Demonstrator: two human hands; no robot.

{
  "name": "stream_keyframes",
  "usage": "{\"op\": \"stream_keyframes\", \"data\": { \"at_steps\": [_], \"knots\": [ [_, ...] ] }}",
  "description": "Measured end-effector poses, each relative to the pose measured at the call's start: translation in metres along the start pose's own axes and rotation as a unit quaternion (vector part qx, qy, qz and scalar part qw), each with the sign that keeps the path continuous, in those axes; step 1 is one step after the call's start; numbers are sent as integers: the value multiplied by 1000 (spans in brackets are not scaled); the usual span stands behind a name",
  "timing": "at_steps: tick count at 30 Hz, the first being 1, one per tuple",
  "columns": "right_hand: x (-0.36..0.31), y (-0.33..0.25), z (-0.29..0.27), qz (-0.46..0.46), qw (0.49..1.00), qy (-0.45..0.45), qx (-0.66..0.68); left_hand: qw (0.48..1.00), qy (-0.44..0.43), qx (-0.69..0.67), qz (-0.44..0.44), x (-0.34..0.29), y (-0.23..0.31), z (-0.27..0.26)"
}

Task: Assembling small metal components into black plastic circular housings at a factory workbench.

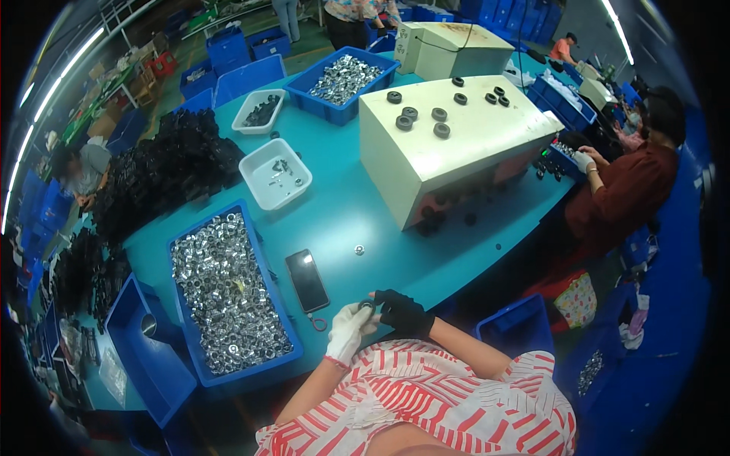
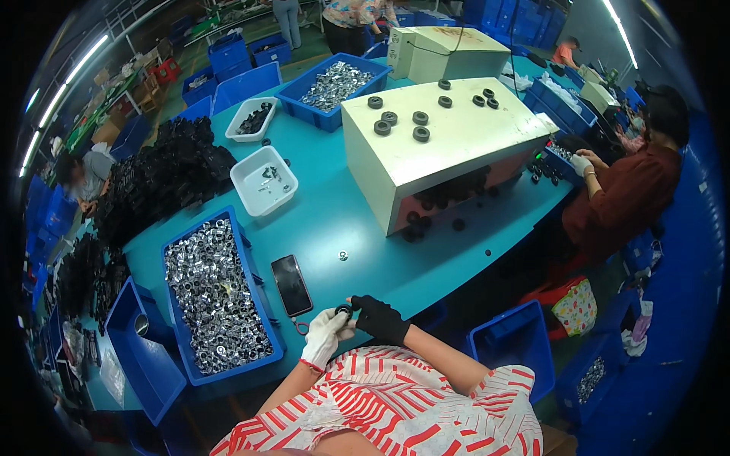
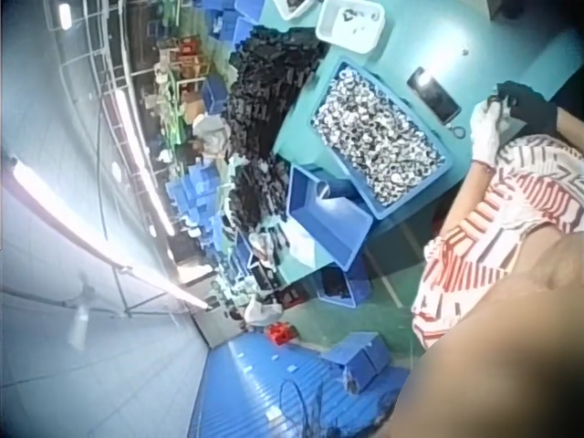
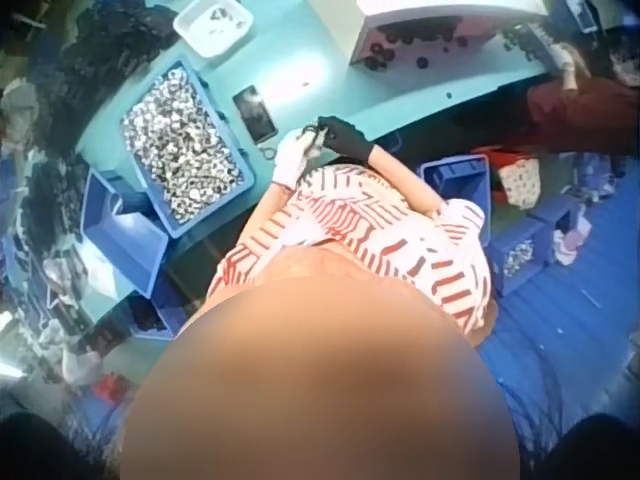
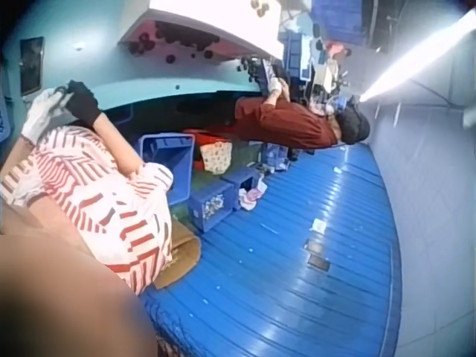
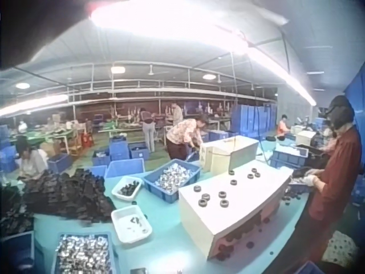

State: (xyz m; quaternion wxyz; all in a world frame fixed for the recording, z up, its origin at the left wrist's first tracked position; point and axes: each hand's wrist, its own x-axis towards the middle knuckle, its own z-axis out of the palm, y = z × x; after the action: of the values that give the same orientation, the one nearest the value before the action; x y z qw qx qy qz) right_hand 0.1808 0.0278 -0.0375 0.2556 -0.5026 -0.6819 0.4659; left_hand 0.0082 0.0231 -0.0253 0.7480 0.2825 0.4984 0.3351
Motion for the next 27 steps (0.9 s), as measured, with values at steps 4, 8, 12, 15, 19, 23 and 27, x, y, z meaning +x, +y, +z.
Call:
{"op": "stream_keyframes", "data": {
  "at_steps": [4, 8, 12, 15, 19, 23, 27],
  "knots": [
    [-2, 0, -4, -57, 985, -69, -148, 1000, -24, 5, -18, 3, -6, -2],
    [-4, -21, -1, -26, 969, -94, -225, 998, -13, 54, -25, -6, -2, -2],
    [-5, -13, 7, -29, 964, -84, -251, 992, 23, 125, 2, -8, -7, -1],
    [-4, -16, 9, -8, 966, -83, -245, 996, -16, 80, -36, -3, -10, -9],
    [2, -15, 10, 14, 964, -111, -240, 999, -24, 7, 20, -3, -13, -11],
    [2, 1, 13, -21, 993, -58, -96, 998, -40, -55, 7, 3, -8, -13],
    [4, -24, 9, -40, 980, -20, -195, 983, -24, -183, -20, 17, -19, -16]
  ]
}}
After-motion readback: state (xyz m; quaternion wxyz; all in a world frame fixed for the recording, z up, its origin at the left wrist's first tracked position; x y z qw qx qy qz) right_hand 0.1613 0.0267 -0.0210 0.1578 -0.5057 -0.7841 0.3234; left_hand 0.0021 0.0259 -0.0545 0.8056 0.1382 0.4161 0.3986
